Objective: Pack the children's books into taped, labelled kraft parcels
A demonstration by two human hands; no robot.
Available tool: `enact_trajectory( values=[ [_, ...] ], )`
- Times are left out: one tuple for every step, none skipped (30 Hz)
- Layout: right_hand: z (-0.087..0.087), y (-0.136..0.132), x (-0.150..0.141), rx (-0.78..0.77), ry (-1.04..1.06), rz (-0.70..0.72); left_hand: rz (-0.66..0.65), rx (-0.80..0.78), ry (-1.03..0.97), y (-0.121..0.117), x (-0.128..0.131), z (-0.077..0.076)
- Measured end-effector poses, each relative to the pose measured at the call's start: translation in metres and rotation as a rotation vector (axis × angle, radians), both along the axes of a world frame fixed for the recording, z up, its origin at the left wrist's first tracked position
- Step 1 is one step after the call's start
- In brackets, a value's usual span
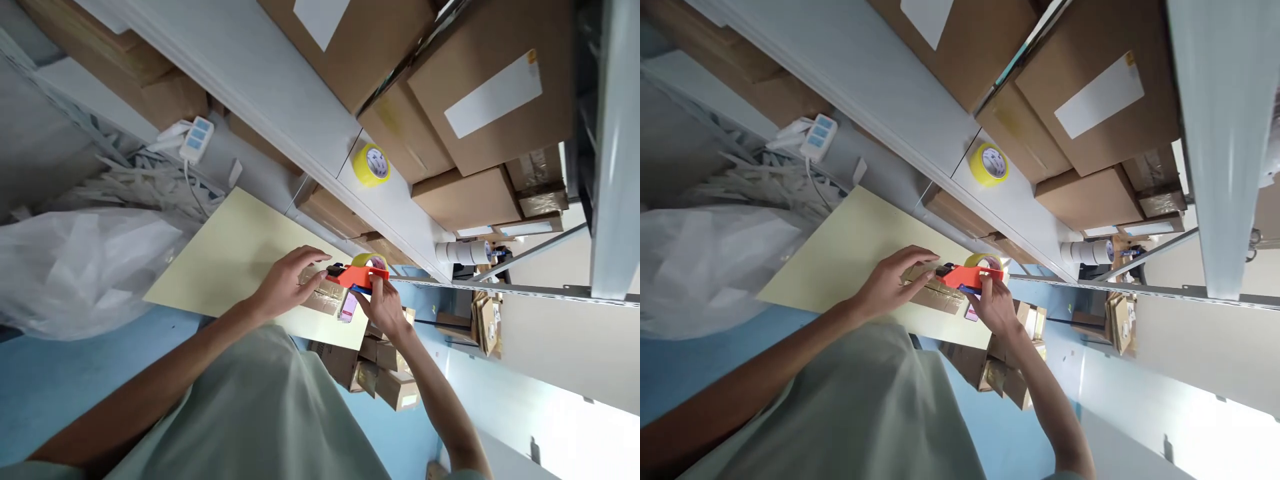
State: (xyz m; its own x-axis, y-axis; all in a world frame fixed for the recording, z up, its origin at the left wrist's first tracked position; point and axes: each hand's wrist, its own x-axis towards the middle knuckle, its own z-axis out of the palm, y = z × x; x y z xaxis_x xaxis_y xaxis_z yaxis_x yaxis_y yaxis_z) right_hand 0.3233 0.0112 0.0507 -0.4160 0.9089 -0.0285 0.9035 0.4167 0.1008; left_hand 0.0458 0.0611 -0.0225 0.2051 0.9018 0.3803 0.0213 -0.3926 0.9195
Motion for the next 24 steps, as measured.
enact_trajectory(
  values=[
    [0.001,-0.001,-0.004,-0.019,-0.009,0.0,-0.013,0.01,0.005,0.0,-0.002,-0.004],
    [0.001,-0.002,-0.008,-0.038,-0.017,0.0,-0.023,0.019,0.008,0.0,-0.005,-0.007],
    [0.001,-0.003,-0.011,-0.056,-0.025,0.003,-0.028,0.024,0.01,0.0,-0.007,-0.01],
    [0.002,-0.003,-0.015,-0.07,-0.03,0.009,-0.032,0.025,0.009,0.0,-0.01,-0.012],
    [0.002,-0.003,-0.018,-0.08,-0.032,0.017,-0.033,0.022,0.008,0.0,-0.012,-0.014],
    [0.002,-0.003,-0.021,-0.084,-0.03,0.027,-0.033,0.015,0.007,0.0,-0.015,-0.016],
    [0.003,-0.003,-0.024,-0.084,-0.025,0.038,-0.035,0.005,0.008,0.001,-0.017,-0.017],
    [0.003,-0.002,-0.027,-0.085,-0.018,0.05,-0.037,-0.006,0.012,0.001,-0.019,-0.018],
    [0.003,-0.002,-0.029,-0.088,-0.008,0.062,-0.04,-0.016,0.016,0.001,-0.021,-0.018],
    [0.004,-0.001,-0.032,-0.095,0.001,0.071,-0.041,-0.026,0.018,0.002,-0.023,-0.019],
    [0.004,-0.001,-0.035,-0.106,0.01,0.074,-0.043,-0.037,0.018,0.002,-0.025,-0.019],
    [0.005,-0.001,-0.037,-0.123,0.017,0.067,-0.047,-0.05,0.016,0.002,-0.027,-0.02],
    [0.005,-0.001,-0.04,-0.145,0.023,0.052,-0.052,-0.067,0.013,0.003,-0.029,-0.021],
    [0.005,-0.001,-0.042,-0.172,0.029,0.027,-0.06,-0.092,0.011,0.003,-0.031,-0.022],
    [0.005,-0.001,-0.045,-0.206,0.031,-0.007,-0.071,-0.125,0.008,0.003,-0.033,-0.024],
    [0.006,-0.001,-0.048,-0.246,0.031,-0.047,-0.087,-0.169,0.005,0.002,-0.035,-0.027],
    [0.006,0.0,-0.052,-0.293,0.028,-0.092,-0.109,-0.221,0.001,0.002,-0.037,-0.03],
    [0.006,0.0,-0.056,-0.347,0.021,-0.142,-0.136,-0.284,-0.004,0.002,-0.039,-0.033],
    [0.006,0.001,-0.061,-0.407,0.01,-0.195,-0.167,-0.355,-0.009,0.001,-0.041,-0.038],
    [0.007,0.002,-0.066,-0.472,-0.005,-0.251,-0.201,-0.429,-0.013,-0.001,-0.042,-0.042],
    [0.007,0.004,-0.072,-0.537,-0.024,-0.309,-0.234,-0.503,-0.016,-0.002,-0.043,-0.047],
    [0.007,0.005,-0.078,-0.6,-0.046,-0.366,-0.268,-0.574,-0.018,-0.005,-0.044,-0.052],
    [0.008,0.006,-0.084,-0.659,-0.07,-0.418,-0.3,-0.64,-0.022,-0.008,-0.043,-0.057],
    [0.009,0.007,-0.089,-0.712,-0.091,-0.462,-0.332,-0.702,-0.028,-0.012,-0.043,-0.062]
  ],
)
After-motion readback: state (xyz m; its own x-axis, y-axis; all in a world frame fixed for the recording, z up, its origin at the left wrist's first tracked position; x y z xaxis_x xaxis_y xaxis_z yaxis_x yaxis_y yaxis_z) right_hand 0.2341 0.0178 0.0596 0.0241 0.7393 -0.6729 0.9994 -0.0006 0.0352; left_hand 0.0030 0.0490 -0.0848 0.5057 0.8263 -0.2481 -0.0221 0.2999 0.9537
